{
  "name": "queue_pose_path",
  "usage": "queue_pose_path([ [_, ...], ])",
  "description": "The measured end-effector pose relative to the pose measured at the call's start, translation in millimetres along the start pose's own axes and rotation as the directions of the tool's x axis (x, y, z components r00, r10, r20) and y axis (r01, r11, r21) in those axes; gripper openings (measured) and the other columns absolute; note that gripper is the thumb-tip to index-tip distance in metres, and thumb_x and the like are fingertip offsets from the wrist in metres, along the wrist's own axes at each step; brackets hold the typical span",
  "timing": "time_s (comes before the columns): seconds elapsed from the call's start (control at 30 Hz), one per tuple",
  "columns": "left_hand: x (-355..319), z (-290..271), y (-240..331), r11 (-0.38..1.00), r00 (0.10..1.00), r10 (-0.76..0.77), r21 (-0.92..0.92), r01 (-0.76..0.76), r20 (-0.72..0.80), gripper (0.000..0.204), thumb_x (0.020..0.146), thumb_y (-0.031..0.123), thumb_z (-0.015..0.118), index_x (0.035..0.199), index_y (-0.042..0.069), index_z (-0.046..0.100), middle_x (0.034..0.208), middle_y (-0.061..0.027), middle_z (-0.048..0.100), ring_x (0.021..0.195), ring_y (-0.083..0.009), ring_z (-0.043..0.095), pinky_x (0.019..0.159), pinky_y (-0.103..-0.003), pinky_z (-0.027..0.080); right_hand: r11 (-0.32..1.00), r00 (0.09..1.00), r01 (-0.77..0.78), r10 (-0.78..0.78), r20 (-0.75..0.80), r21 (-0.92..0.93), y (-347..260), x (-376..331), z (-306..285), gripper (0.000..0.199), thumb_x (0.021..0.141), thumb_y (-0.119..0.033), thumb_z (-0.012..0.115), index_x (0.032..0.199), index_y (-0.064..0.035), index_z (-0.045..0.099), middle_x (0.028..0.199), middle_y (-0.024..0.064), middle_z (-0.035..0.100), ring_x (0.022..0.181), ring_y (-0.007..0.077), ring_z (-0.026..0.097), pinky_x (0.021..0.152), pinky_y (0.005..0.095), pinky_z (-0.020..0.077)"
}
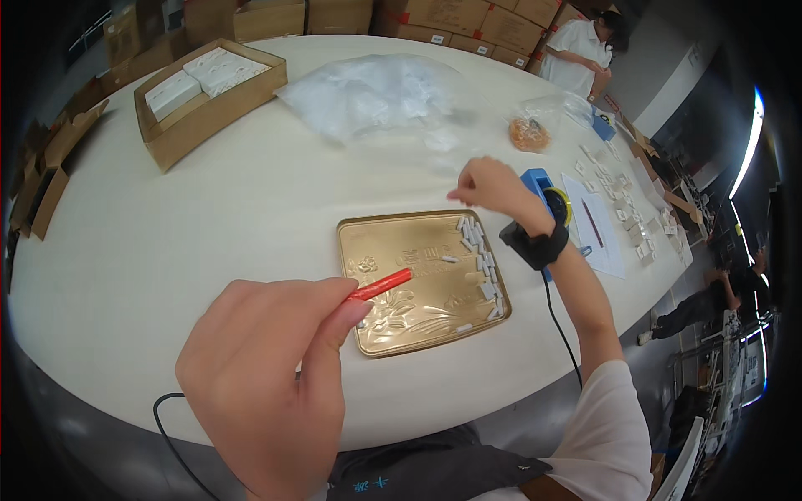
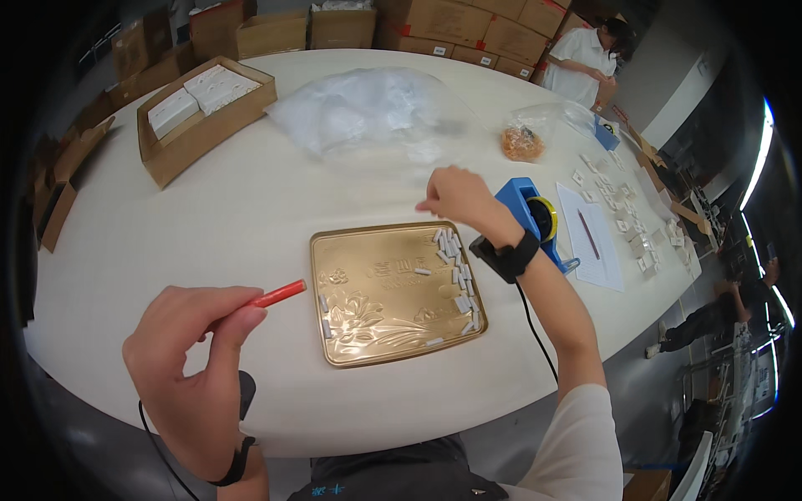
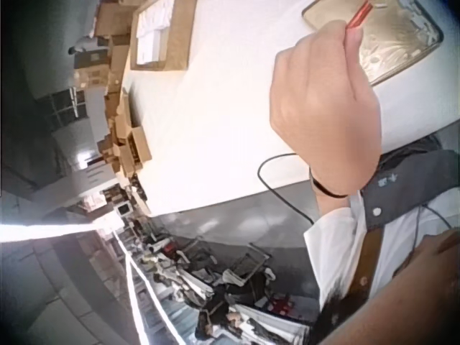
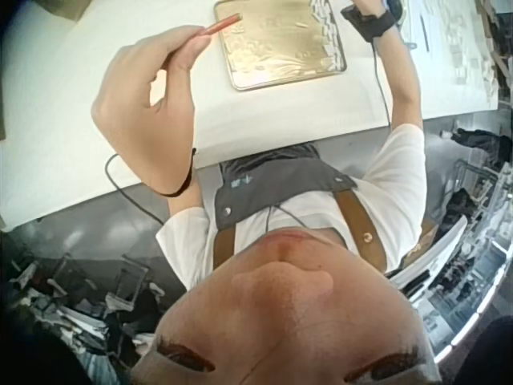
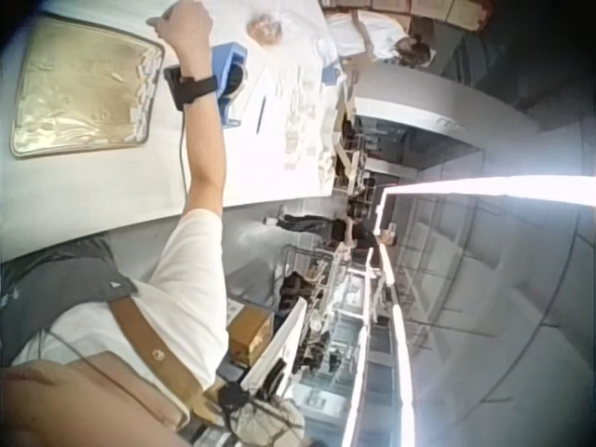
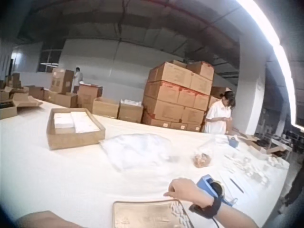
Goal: The recorder is seen assembling small white components onto red pens and using tape to secure or mark them.
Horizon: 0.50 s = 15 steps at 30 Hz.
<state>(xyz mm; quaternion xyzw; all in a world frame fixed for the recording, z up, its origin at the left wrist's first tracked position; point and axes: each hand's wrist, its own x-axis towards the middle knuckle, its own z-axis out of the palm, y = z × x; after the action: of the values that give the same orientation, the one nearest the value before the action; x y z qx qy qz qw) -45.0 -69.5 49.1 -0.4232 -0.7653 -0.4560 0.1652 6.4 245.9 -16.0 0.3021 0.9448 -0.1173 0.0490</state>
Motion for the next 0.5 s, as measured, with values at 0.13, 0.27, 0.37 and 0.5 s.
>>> queue_pose_path([
  [0.13, 4, 5, 4, 1.000, 1.000, 0.002, -0.022, -0.002, 0.007, 0.008, 0.067, 0.000, 0.069, 0.074, 0.002, 0.066, 0.066, -0.0056, 0.064, 0.058, -0.0161, 0.054, 0.054, -0.026, 0.040, 0.985, 0.921, 0.143, -0.166, -0.353, -0.092, 77, 78, 17, 0.011, 0.071, -0.011, 0.068, 0.076, -0.0010, 0.066, 0.070, 0.0124, 0.064, 0.064, 0.0236, 0.063, 0.059, 0.0317, 0.0483],
  [0.27, 5, 12, -1, 0.999, 1.000, 0.003, -0.045, -0.003, 0.009, 0.008, 0.067, 0.000, 0.069, 0.074, 0.002, 0.066, 0.066, -0.0057, 0.064, 0.059, -0.0162, 0.054, 0.055, -0.026, 0.040, 0.985, 0.972, 0.152, -0.135, -0.190, 0.080, 111, 130, 45, 0.019, 0.065, -0.009, 0.068, 0.083, -0.0027, 0.066, 0.079, 0.0125, 0.064, 0.069, 0.0229, 0.062, 0.062, 0.0320, 0.0487],
  [0.37, 6, 13, -1, 0.999, 1.000, 0.003, -0.034, -0.003, 0.007, 0.008, 0.067, 0.000, 0.070, 0.074, 0.002, 0.066, 0.066, -0.0059, 0.064, 0.059, -0.0167, 0.054, 0.054, -0.026, 0.040, 0.980, 0.996, 0.006, 0.011, -0.087, 0.199, 109, 143, 51, 0.029, 0.059, -0.009, 0.072, 0.087, -0.0044, 0.065, 0.081, 0.0119, 0.063, 0.071, 0.0230, 0.061, 0.065, 0.0328, 0.0493],
  [0.5, 5, 11, -2, 0.999, 1.000, 0.026, -0.020, -0.026, -0.008, 0.008, 0.067, 0.001, 0.070, 0.074, 0.002, 0.066, 0.066, -0.0063, 0.064, 0.058, -0.0173, 0.054, 0.054, -0.027, 0.040, 0.992, 0.988, 0.000, 0.018, -0.150, 0.122, 100, 151, 55, 0.035, 0.053, -0.006, 0.077, 0.084, -0.0035, 0.063, 0.078, 0.0126, 0.062, 0.070, 0.0226, 0.061, 0.063, 0.0312, 0.0506],
])
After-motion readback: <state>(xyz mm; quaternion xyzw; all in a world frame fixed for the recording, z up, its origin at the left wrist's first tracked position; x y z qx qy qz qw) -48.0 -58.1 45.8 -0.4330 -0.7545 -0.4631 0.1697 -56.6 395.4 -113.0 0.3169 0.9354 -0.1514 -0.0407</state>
